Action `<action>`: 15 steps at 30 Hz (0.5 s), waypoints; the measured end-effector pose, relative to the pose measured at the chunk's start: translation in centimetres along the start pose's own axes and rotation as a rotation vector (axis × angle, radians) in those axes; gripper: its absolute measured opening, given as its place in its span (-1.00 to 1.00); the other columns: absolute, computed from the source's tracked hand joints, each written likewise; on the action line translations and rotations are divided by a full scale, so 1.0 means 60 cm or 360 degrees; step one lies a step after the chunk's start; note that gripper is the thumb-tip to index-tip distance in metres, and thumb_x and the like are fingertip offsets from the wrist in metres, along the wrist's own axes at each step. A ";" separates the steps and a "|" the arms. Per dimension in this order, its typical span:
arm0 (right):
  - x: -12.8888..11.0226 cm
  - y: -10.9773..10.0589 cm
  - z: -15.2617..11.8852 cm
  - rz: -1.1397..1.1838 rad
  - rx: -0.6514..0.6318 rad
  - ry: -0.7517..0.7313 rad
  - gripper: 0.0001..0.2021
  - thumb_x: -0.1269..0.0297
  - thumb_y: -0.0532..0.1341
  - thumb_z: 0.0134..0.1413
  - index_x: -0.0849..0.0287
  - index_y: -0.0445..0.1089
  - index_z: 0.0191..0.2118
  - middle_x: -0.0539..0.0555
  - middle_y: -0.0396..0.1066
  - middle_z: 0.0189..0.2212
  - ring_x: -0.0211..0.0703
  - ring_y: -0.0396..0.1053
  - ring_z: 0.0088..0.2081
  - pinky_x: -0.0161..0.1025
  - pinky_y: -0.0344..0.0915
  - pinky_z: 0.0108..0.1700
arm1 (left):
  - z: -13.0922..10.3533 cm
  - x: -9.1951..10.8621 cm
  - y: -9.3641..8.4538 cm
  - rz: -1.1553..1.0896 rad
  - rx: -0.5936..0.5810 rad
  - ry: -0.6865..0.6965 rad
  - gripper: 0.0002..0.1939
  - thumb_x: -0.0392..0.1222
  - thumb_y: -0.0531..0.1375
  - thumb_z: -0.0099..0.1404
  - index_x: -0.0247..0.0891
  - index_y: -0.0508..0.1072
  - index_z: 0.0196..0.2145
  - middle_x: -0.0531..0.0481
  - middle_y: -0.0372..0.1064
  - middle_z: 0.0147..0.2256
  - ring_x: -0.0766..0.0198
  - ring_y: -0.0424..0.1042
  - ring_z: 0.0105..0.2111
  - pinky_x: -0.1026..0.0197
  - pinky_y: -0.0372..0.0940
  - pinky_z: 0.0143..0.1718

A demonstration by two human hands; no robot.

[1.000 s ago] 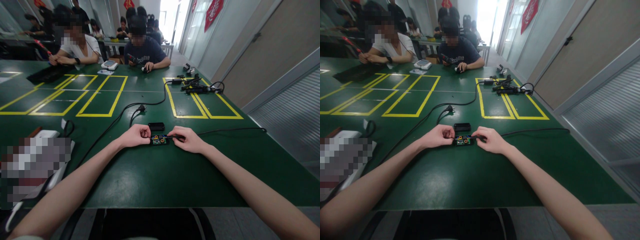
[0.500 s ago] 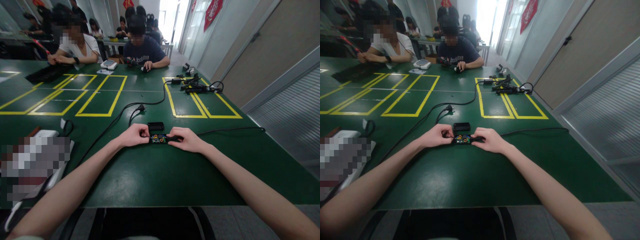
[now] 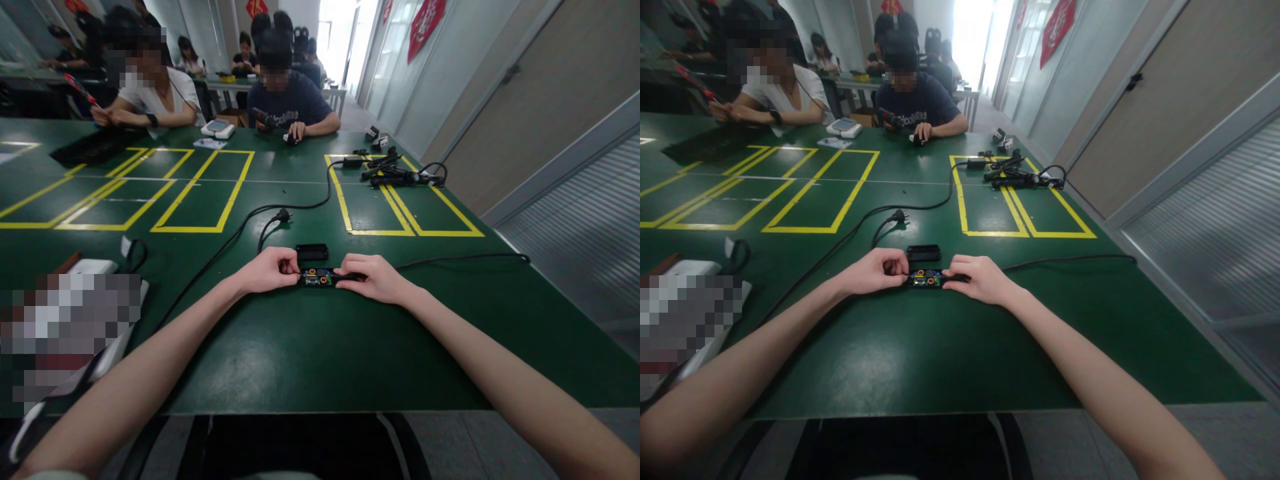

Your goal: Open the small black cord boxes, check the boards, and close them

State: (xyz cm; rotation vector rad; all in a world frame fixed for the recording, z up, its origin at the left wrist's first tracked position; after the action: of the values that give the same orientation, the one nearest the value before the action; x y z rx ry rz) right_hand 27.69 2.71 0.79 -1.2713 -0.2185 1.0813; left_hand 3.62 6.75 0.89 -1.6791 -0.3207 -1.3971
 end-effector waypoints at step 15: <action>-0.009 -0.004 0.007 -0.0317 -0.0027 -0.0151 -0.68 0.08 0.11 0.47 0.13 0.53 -0.18 0.15 0.53 -0.22 -0.07 0.46 -0.21 -0.20 0.33 -0.21 | -0.001 0.013 0.001 0.0453 0.0009 0.0244 -0.88 -0.28 0.20 0.17 -0.28 0.44 -0.51 0.05 0.33 -0.43 0.34 0.30 -0.44 0.30 0.16 -0.38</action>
State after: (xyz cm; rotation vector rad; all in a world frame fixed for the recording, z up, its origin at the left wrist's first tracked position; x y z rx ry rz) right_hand 27.27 2.58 1.34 -1.1876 -0.4181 0.9702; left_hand 3.92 6.40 1.56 -1.5341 0.0024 -1.2985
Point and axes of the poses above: each hand's wrist, its own z-axis towards the middle knuckle, its own y-axis out of the palm, x = y × z, the point moved 4 cm from there along z, towards the middle knuckle
